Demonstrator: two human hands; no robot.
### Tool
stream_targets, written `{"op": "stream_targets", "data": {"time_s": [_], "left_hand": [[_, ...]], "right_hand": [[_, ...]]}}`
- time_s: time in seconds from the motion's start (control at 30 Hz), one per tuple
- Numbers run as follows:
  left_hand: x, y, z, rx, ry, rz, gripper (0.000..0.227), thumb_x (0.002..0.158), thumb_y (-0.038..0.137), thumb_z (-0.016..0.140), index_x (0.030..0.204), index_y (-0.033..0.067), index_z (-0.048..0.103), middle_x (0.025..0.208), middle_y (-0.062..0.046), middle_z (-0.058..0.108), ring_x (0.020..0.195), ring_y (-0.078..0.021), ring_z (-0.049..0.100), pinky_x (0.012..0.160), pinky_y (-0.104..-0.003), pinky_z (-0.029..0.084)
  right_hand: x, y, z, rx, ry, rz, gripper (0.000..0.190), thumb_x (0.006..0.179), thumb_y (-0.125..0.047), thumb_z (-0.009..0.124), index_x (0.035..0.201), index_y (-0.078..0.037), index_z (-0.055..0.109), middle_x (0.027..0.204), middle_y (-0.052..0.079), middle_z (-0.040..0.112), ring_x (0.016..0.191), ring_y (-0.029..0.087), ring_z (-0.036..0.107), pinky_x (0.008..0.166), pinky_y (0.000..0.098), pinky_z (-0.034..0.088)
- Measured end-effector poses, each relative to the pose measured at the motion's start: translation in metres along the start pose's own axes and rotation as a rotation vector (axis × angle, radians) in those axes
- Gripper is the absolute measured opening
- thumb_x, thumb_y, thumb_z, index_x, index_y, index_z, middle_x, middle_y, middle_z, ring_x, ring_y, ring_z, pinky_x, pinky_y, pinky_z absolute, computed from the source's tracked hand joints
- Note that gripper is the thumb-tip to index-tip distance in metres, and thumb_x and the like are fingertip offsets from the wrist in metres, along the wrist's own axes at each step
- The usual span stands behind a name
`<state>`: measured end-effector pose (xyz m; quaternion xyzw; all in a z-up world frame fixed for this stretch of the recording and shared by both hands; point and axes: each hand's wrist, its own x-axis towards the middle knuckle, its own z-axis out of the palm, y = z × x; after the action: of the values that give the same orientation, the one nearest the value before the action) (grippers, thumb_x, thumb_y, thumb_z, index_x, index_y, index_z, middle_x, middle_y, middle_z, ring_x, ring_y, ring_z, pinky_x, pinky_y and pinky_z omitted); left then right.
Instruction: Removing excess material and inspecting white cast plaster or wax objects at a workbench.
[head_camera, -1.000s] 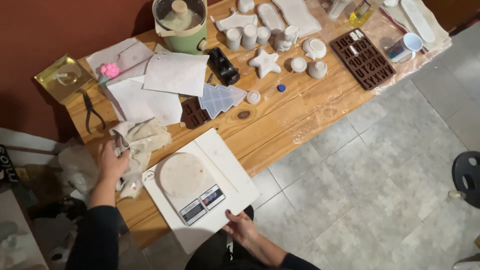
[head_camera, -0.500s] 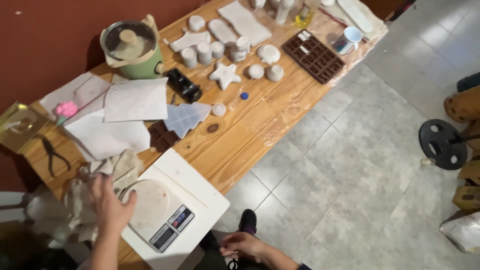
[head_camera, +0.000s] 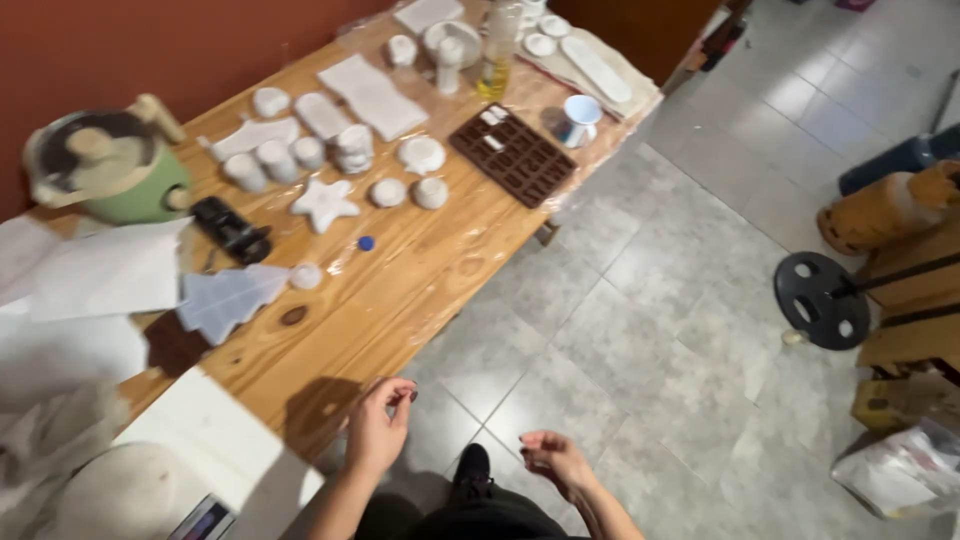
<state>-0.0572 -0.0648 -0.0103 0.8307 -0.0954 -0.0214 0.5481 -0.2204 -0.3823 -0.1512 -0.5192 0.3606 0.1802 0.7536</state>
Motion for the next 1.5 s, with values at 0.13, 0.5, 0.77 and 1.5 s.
{"op": "stream_targets", "data": {"time_s": [0.13, 0.5, 0.77, 1.5], "left_hand": [[0.01, 0.019, 0.033, 0.047, -0.004, 0.032, 0.011, 0.083, -0.001, 0.072, 0.093, 0.0031, 0.073, 0.088, -0.009, 0.075, 0.079, -0.0224, 0.075, 0.071, -0.032, 0.059], [0.087, -0.052, 0.047, 0.146, 0.05, -0.116, 0.017, 0.086, 0.003, 0.068, 0.103, 0.0063, 0.072, 0.1, -0.012, 0.077, 0.095, -0.0286, 0.076, 0.086, -0.036, 0.06], [0.143, -0.062, 0.067, 0.336, -0.1, -0.036, 0.048, 0.081, 0.01, 0.072, 0.128, 0.0083, 0.062, 0.138, -0.016, 0.059, 0.126, -0.0386, 0.053, 0.104, -0.044, 0.044], [0.267, 0.172, 0.018, -0.183, 0.346, 0.028, 0.018, 0.087, 0.002, 0.072, 0.104, 0.0039, 0.077, 0.099, -0.011, 0.076, 0.089, -0.0227, 0.075, 0.08, -0.034, 0.059]], "right_hand": [[0.034, -0.085, 0.001, -0.079, -0.025, -0.045, 0.021, 0.091, 0.0, 0.067, 0.111, -0.002, 0.071, 0.097, 0.007, 0.076, 0.088, 0.016, 0.069, 0.08, 0.0304, 0.056], [0.198, -0.254, 0.126, -0.447, -0.052, -0.925, 0.043, 0.085, -0.01, 0.081, 0.124, -0.001, 0.063, 0.1, 0.008, 0.07, 0.094, 0.019, 0.067, 0.086, 0.032, 0.057], [0.272, -0.358, 0.206, -1.043, 0.213, -1.133, 0.087, 0.067, -0.04, 0.093, 0.136, -0.006, 0.054, 0.126, 0.02, 0.063, 0.122, 0.04, 0.055, 0.102, 0.0509, 0.045], [0.116, -0.424, 0.186, -0.189, -0.708, -1.046, 0.077, 0.084, 0.011, 0.079, 0.15, -0.009, 0.046, 0.162, 0.017, 0.039, 0.151, 0.03, 0.044, 0.119, 0.0481, 0.05]]}}
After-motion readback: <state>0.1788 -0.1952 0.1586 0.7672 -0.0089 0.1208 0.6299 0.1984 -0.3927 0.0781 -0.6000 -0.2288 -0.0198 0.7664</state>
